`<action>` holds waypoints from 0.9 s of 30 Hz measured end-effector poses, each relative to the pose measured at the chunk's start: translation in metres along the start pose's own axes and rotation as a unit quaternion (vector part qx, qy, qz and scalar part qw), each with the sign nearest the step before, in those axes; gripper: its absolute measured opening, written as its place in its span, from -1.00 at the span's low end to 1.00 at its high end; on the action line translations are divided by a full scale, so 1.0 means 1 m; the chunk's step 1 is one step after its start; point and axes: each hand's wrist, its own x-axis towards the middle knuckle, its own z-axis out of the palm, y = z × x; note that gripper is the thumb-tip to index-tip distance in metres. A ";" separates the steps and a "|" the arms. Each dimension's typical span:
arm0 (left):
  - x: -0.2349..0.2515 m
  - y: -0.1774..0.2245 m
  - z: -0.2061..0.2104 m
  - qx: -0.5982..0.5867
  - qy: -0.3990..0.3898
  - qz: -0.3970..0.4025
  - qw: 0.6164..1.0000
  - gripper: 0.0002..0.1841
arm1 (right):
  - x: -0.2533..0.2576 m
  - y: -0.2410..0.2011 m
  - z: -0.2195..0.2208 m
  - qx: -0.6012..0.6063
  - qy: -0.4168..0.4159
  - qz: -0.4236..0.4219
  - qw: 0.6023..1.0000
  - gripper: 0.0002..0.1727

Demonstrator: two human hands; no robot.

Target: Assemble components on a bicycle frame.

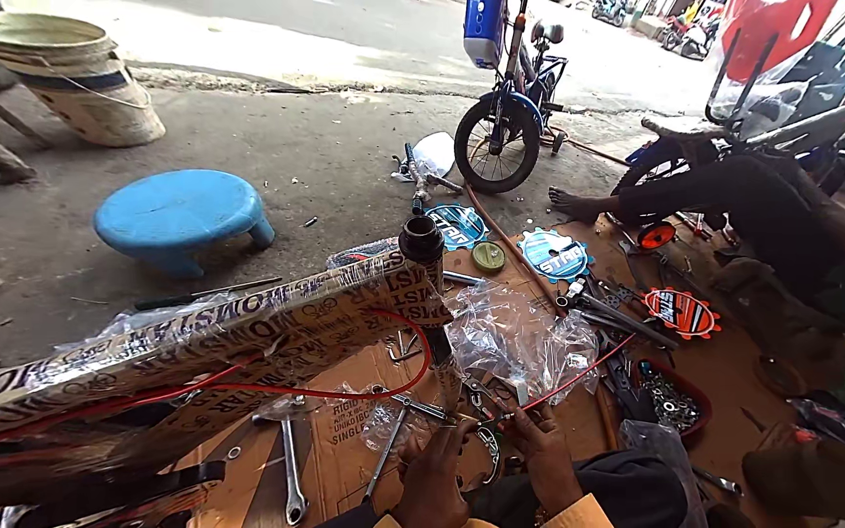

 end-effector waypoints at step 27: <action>0.001 0.000 0.003 0.089 0.006 -0.014 0.996 0.01 | -0.027 0.002 0.004 -0.233 -0.102 0.017 0.967 -0.58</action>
